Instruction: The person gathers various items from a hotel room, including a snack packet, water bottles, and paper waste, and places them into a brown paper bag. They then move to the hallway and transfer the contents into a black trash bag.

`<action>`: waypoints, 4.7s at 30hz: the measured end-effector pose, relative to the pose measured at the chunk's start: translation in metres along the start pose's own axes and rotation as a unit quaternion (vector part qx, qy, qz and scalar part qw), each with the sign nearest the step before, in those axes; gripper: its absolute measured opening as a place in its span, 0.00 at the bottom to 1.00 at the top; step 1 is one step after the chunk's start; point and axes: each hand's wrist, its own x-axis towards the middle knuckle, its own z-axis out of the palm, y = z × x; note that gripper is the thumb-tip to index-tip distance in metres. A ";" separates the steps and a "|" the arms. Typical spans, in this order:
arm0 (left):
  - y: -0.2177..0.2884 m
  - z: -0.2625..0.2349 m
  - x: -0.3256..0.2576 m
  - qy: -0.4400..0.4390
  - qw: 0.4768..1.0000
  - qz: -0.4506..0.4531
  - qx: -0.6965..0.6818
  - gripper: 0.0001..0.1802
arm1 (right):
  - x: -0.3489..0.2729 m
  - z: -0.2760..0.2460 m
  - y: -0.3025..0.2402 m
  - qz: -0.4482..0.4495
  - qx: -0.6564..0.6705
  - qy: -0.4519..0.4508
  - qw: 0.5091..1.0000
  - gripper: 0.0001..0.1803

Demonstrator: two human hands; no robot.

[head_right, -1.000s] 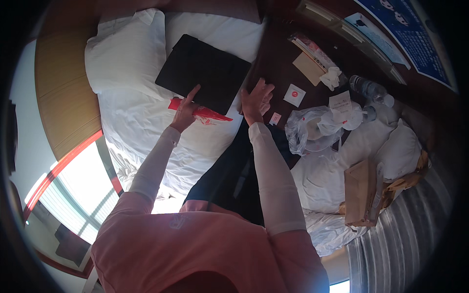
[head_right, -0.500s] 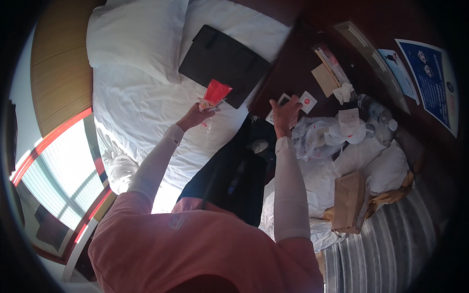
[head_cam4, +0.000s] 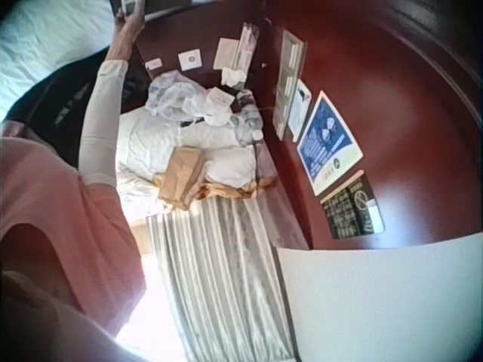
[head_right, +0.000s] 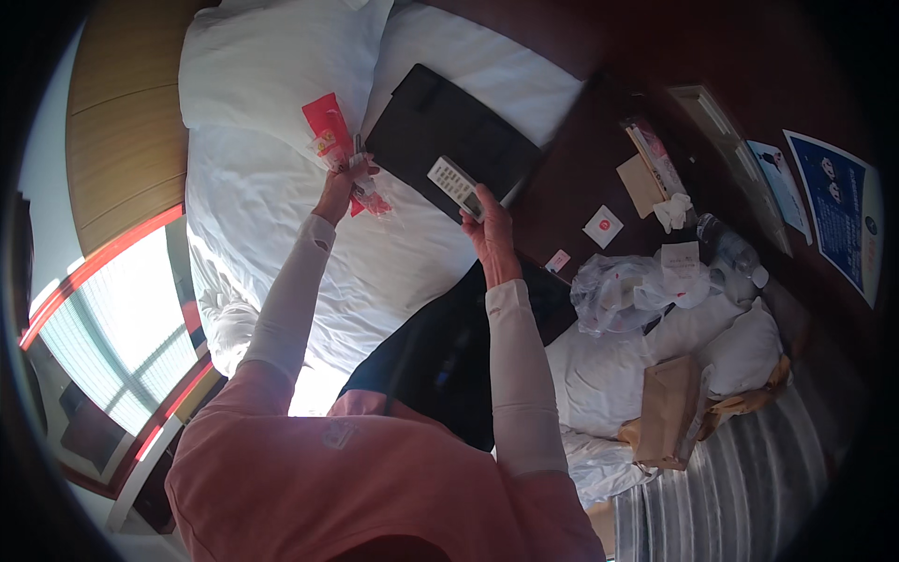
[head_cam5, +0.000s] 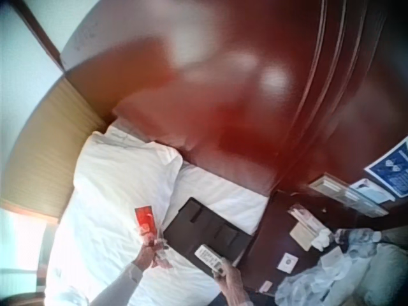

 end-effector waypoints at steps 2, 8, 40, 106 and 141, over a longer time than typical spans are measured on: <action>0.006 -0.004 0.012 -0.023 0.999 -0.023 -0.007 0.14 | 0.016 0.034 0.010 0.004 -0.006 -0.052 0.999 0.19; 0.007 -0.006 0.016 -0.057 0.997 -0.015 -0.051 0.14 | 0.043 0.102 0.008 -0.002 -0.009 -0.070 0.998 0.16; 0.045 0.201 0.019 -0.290 0.798 0.315 0.423 0.17 | -0.118 -0.040 0.078 -0.179 -0.245 0.101 0.947 0.15; 0.039 0.355 0.079 -0.217 0.757 0.214 0.578 0.23 | -0.212 -0.214 -0.119 -0.504 -0.412 0.404 0.642 0.21; 0.022 0.277 0.026 -0.593 0.297 0.447 0.600 0.05 | -0.246 -0.247 -0.150 -0.521 -0.126 0.384 0.752 0.34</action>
